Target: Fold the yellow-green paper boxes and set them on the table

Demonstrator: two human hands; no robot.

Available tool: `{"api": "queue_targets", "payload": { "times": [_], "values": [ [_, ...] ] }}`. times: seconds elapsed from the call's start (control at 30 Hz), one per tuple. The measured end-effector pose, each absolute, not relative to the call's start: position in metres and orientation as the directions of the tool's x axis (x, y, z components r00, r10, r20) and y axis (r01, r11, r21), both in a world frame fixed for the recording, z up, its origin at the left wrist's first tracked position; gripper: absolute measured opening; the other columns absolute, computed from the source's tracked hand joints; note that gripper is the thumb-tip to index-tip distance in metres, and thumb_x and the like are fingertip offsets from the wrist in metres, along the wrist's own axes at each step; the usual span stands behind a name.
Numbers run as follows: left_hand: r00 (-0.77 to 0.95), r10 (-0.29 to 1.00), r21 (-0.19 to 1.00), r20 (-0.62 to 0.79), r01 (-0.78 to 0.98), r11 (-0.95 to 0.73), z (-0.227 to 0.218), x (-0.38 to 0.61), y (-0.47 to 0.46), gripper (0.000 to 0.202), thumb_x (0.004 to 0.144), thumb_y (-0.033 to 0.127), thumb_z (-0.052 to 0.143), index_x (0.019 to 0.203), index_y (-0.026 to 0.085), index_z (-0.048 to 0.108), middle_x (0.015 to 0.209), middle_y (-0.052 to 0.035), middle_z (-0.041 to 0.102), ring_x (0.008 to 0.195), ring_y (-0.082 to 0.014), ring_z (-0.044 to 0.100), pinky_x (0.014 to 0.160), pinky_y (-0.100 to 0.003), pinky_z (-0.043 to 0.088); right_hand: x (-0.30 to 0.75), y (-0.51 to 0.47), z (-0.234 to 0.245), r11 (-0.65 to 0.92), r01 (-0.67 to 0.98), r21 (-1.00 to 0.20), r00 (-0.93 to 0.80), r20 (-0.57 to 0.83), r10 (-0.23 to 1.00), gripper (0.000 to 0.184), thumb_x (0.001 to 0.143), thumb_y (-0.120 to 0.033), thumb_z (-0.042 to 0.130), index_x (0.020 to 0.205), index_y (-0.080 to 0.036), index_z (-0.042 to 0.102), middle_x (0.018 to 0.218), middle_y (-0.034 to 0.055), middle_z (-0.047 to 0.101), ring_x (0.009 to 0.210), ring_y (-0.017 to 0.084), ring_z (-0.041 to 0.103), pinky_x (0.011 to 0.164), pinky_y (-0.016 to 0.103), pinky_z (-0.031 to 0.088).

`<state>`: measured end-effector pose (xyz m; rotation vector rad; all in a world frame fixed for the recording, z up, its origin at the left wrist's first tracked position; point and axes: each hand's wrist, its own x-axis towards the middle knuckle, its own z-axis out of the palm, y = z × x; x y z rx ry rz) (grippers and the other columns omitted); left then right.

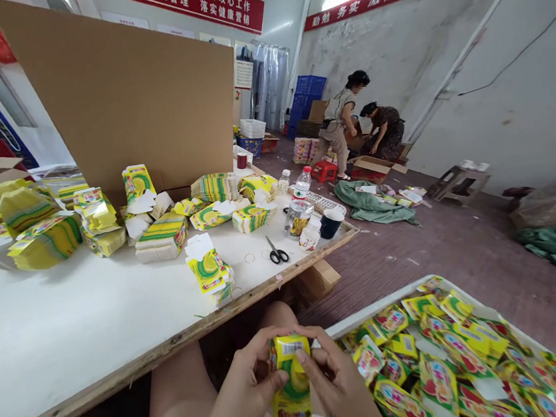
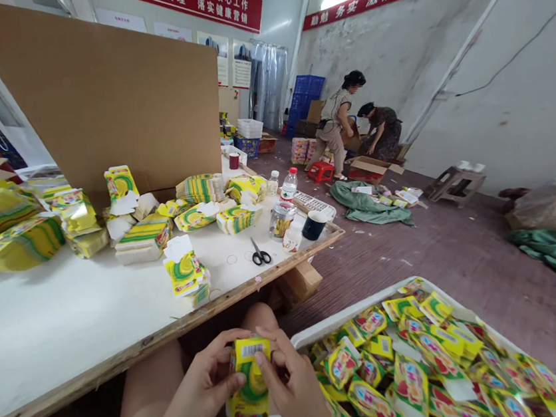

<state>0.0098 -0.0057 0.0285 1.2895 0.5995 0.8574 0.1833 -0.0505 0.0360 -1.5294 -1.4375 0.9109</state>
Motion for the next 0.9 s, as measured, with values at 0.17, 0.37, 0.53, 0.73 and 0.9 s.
{"api": "queue_targets", "payload": {
  "times": [0.17,0.37,0.53,0.73,0.9],
  "values": [
    [0.545,0.829,0.962,0.127,-0.272,0.031,0.031,0.018,-0.006,0.046,0.08,0.014,0.068,0.126,0.022,0.062,0.118,-0.0082,0.07,0.093,-0.0195,0.065,0.082,-0.027,0.052,0.191,-0.046,0.043,0.075,0.387,-0.919,0.124,0.132,0.983,0.03,0.09,-0.041,0.061,0.112,-0.021,0.068,0.102,0.0074,0.07,0.087,0.021,0.066,0.076,0.028,0.052],
    [0.53,0.832,0.983,0.163,-0.164,-0.088,0.042,0.033,-0.014,0.034,0.088,0.021,0.062,0.121,0.022,0.069,0.113,-0.0097,0.074,0.093,-0.0195,0.07,0.09,-0.029,0.053,0.199,-0.053,0.045,0.097,0.306,-0.947,0.237,0.174,0.956,0.022,0.083,-0.043,0.069,0.084,-0.021,0.071,0.077,0.0034,0.071,0.072,0.02,0.066,0.064,0.026,0.053],
    [0.518,0.803,0.952,0.296,-0.096,-0.289,0.047,0.042,-0.01,0.028,0.094,0.02,0.052,0.111,0.023,0.074,0.103,-0.0086,0.079,0.091,-0.0193,0.074,0.085,-0.026,0.056,0.218,-0.063,0.061,0.133,0.504,-0.853,0.224,0.278,0.934,0.018,0.085,-0.04,0.066,0.082,-0.024,0.074,0.082,0.0052,0.072,0.077,0.023,0.067,0.071,0.031,0.053],
    [0.189,0.844,0.688,0.502,0.505,-0.522,0.03,0.001,0.046,0.051,0.093,0.023,0.053,0.144,0.023,0.045,0.155,-0.0135,0.043,0.144,-0.029,0.036,0.118,-0.056,0.028,0.277,-0.072,0.055,-0.159,0.884,-0.439,0.376,0.466,0.801,0.039,0.082,-0.055,0.055,0.085,-0.023,0.079,0.091,0.0151,0.071,0.087,0.038,0.06,0.083,0.057,0.043],
    [0.109,0.854,0.541,0.508,0.731,-0.416,0.003,-0.039,0.095,0.041,0.09,0.025,0.057,0.128,0.011,0.061,0.14,-0.0235,0.057,0.136,-0.0401,0.046,0.11,-0.069,0.033,0.268,-0.068,0.037,-0.1,0.809,-0.58,0.326,0.301,0.896,0.033,0.082,-0.053,0.06,0.095,-0.027,0.076,0.101,0.0105,0.073,0.097,0.034,0.064,0.088,0.05,0.046]
  ]
}}
